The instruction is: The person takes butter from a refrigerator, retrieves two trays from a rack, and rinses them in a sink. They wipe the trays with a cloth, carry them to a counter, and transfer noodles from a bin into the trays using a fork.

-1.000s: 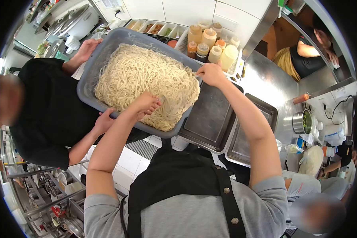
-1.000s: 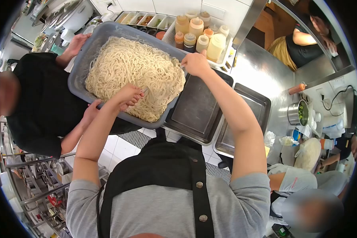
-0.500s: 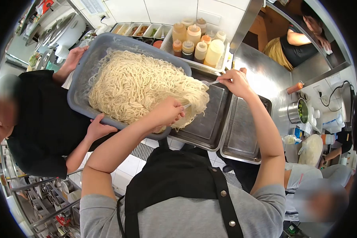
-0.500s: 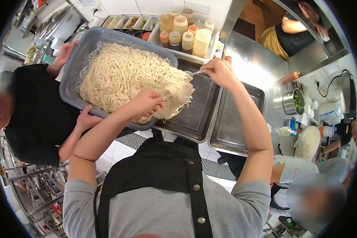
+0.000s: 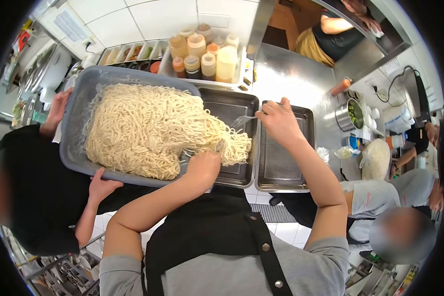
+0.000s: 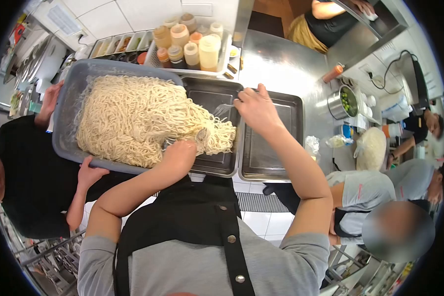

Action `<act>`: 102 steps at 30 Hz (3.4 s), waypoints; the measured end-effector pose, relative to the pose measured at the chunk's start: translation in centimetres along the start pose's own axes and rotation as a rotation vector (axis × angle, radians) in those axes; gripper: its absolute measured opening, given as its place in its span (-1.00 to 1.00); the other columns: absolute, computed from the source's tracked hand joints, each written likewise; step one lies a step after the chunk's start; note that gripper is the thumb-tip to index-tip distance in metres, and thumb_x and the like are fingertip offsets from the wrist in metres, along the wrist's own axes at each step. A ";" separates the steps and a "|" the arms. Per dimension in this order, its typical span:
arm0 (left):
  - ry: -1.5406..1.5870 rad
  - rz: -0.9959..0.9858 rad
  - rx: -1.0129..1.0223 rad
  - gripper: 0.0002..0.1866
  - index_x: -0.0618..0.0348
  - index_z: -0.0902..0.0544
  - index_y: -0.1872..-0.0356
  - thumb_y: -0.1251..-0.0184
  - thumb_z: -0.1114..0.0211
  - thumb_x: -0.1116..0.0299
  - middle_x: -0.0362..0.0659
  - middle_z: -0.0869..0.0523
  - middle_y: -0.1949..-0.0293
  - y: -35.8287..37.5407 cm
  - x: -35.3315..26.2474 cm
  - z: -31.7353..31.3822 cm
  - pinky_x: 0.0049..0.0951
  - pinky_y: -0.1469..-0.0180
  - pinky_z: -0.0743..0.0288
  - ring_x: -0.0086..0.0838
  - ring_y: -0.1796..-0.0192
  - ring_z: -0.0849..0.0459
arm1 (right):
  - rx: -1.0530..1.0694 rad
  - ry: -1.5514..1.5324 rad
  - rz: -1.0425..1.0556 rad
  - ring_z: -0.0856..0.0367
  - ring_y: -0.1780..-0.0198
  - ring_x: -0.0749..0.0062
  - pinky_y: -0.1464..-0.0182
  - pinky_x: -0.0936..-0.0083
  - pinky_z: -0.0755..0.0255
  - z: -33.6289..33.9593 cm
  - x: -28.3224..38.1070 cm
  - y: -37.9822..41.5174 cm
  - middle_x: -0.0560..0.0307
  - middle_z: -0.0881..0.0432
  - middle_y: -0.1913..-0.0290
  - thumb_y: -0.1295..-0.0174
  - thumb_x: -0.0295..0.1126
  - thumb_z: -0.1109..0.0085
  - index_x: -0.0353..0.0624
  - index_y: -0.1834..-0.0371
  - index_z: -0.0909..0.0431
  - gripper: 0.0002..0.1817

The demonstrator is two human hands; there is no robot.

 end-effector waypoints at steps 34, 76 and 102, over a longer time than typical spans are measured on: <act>0.340 0.616 -0.023 -0.74 0.37 -0.68 0.37 -0.38 -0.10 0.39 0.09 -0.64 0.48 7.0 19.3 3.9 -0.17 0.38 -0.45 -0.12 0.47 -0.62 | 0.014 -0.127 0.386 -0.71 0.13 0.30 -0.23 0.22 -0.20 -9.1 12.3 -27.2 0.17 -0.74 0.40 -0.16 -0.42 -0.19 0.01 0.51 -0.74 -0.84; 0.103 -0.048 0.102 -0.74 0.43 -0.65 0.44 -0.30 -0.03 0.48 0.30 -0.69 0.40 0.5 2.1 -1.1 0.06 0.22 -0.60 0.20 0.28 -0.70 | 0.025 0.022 0.003 -0.60 0.02 0.37 -0.38 0.11 -0.17 -3.9 -1.7 -3.4 0.26 -0.63 0.42 -0.03 -0.50 -0.22 -0.04 0.58 -0.67 -0.89; 0.099 0.577 -0.132 -0.79 0.47 -0.66 0.43 -0.25 -0.17 0.48 0.34 -0.70 0.36 8.9 17.1 4.7 0.06 0.12 -0.56 0.20 0.22 -0.72 | 0.198 -0.190 0.449 -0.70 0.13 0.16 -0.32 0.17 -0.12 -7.3 12.1 -29.3 0.08 -0.74 0.43 -0.09 -0.49 -0.16 -0.11 0.50 -0.73 -0.85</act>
Point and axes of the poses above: each hand's wrist, its own y-axis away from the middle knuckle, its own z-axis out of the back of the hand, x = y × z, the point moved 2 cm from there along -y, towards the middle knuckle
